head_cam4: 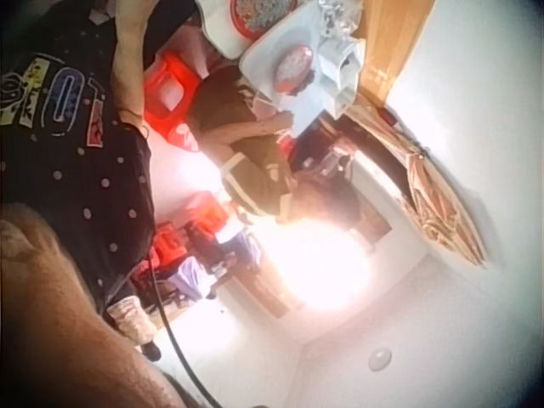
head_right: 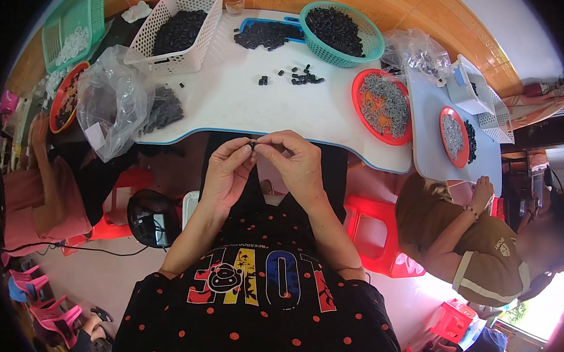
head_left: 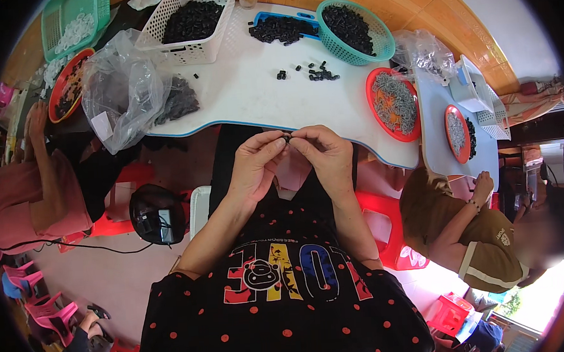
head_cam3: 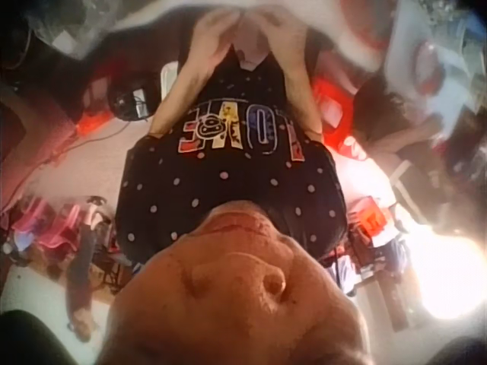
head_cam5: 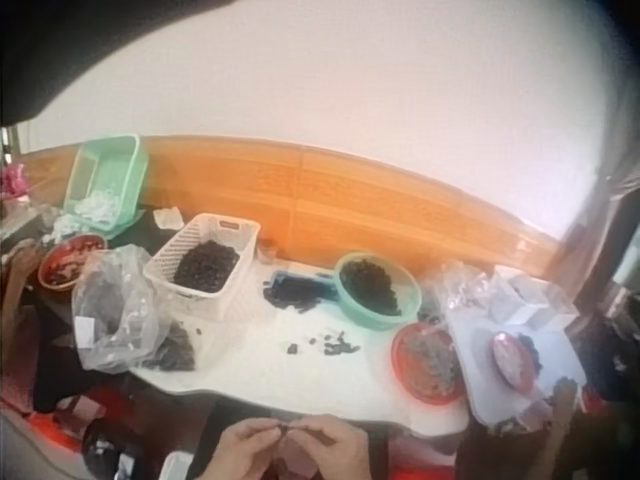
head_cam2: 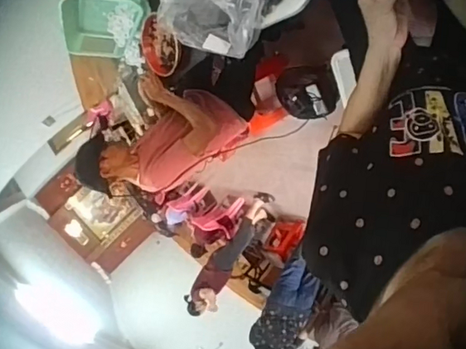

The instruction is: Sorting and inspecting small black and orange components at a shared workshop table.

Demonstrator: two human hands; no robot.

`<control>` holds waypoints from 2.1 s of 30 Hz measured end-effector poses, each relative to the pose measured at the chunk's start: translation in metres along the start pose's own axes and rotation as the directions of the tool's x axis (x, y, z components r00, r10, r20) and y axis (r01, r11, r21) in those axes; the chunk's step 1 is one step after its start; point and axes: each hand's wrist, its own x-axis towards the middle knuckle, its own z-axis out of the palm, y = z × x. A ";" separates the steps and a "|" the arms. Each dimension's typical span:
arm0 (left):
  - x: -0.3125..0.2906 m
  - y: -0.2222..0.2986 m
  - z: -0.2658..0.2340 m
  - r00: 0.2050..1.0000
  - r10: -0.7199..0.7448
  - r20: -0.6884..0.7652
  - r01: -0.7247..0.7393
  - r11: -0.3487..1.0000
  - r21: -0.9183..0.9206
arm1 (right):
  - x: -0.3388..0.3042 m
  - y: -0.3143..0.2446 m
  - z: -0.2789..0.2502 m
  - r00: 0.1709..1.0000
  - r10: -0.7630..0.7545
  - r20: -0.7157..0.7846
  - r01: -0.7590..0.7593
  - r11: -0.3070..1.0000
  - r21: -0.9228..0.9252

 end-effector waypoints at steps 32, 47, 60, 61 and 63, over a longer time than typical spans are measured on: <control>-0.001 0.014 -0.038 0.939 -0.329 0.103 0.315 0.939 0.137 | -0.012 0.025 -0.018 0.919 -0.043 0.392 0.056 0.998 -0.021; 0.008 0.017 -0.026 0.981 -0.173 -0.083 0.182 0.975 0.130 | -0.005 0.049 -0.018 0.954 0.147 0.262 -0.226 0.926 0.302; 0.242 0.291 -0.009 0.870 0.489 -0.066 -0.444 0.835 0.325 | -0.119 0.211 -0.113 0.930 0.349 -0.116 -0.366 0.907 -0.208; 0.248 0.316 -0.022 0.844 0.531 -0.070 -0.472 0.799 0.372 | -0.112 0.222 -0.108 0.928 0.354 -0.116 -0.372 0.904 -0.212; 0.270 0.255 -0.012 0.798 0.602 -0.015 -0.467 0.635 0.615 | -0.131 0.237 -0.115 0.931 0.301 -0.205 -0.350 0.894 -0.281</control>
